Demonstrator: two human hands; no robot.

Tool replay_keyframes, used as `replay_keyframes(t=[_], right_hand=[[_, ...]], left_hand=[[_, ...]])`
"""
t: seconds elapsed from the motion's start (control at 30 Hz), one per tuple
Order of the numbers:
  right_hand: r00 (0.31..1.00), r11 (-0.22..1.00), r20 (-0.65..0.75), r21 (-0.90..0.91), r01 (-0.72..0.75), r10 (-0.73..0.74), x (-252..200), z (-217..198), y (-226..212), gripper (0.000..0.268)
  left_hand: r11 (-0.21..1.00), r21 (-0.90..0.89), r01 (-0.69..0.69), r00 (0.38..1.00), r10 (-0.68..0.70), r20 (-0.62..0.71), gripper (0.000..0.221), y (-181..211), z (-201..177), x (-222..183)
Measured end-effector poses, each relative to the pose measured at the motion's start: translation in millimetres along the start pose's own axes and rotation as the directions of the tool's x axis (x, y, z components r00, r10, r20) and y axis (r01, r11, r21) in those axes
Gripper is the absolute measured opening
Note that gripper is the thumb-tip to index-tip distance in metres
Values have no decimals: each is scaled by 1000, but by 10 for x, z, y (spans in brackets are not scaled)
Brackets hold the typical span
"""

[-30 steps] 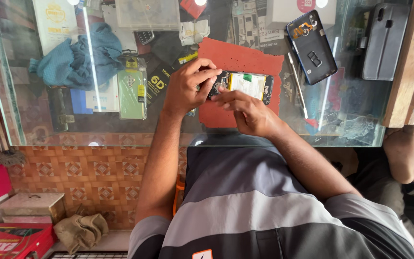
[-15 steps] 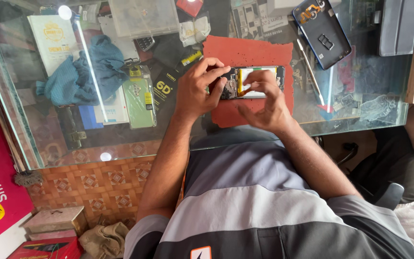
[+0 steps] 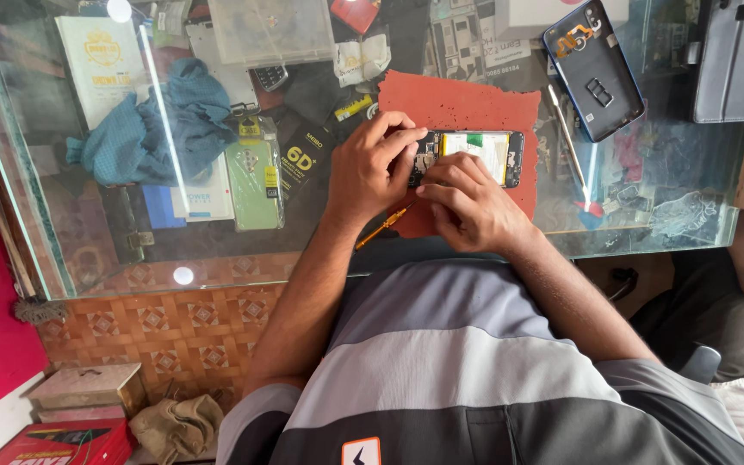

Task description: The person uses a metal prying tool to separate the back cover of a blue smartphone. They then use a small orange plastic spudger to disconnect internal ribbon cables and remove a metal bracket from the motherboard. The person continues to manipulate internal components and disconnects the battery connector.

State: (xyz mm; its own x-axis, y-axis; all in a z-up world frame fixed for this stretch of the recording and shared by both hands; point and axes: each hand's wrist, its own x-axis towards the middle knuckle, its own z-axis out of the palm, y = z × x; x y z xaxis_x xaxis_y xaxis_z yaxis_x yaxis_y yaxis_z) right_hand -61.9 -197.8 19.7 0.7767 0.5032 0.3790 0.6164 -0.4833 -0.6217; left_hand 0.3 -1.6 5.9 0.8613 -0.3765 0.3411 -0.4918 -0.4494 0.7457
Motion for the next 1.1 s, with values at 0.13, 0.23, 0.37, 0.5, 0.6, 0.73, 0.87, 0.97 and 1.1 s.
replay_keyframes(t=[0.13, 0.23, 0.37, 0.5, 0.6, 0.73, 0.87, 0.97, 1.1], right_hand=[[988, 992, 109, 73, 105, -113, 73, 11, -92, 36], [932, 969, 302, -81, 233, -199, 144, 194, -174, 44], [853, 967, 501, -105, 231, -149, 169, 321, -187, 29], [972, 967, 179, 233, 107, -151, 44, 148, -86, 34], [962, 863, 13, 439, -250, 272, -163, 47, -16, 21], [888, 875, -305, 447, -187, 346, -268, 24, 115, 68], [907, 930, -333, 341, -138, 257, -249, 64, 169, 69], [922, 953, -339, 292, -83, 184, -234, 112, 207, 64], [907, 961, -367, 248, -118, 206, -330, 141, 220, 64]], left_hand=[[993, -111, 38, 994, -49, -101, 17, -100, 46, -50], [932, -332, 147, 973, -196, -119, 15, -221, 71, -52], [821, -518, 241, 959, -284, -5, 19, -328, 36, -80], [891, -426, 156, 986, -114, 122, 26, -270, -161, -93], [970, -180, -162, 971, 190, 149, 65, -150, -259, -141], [970, -196, 142, 945, -74, 320, 92, -81, -190, -207], [990, -141, 23, 969, 13, 247, 91, -129, -85, -211], [994, -93, -51, 965, 73, 251, 91, -99, -23, -223], [998, -52, -44, 956, 57, 287, 96, -78, -24, -195]])
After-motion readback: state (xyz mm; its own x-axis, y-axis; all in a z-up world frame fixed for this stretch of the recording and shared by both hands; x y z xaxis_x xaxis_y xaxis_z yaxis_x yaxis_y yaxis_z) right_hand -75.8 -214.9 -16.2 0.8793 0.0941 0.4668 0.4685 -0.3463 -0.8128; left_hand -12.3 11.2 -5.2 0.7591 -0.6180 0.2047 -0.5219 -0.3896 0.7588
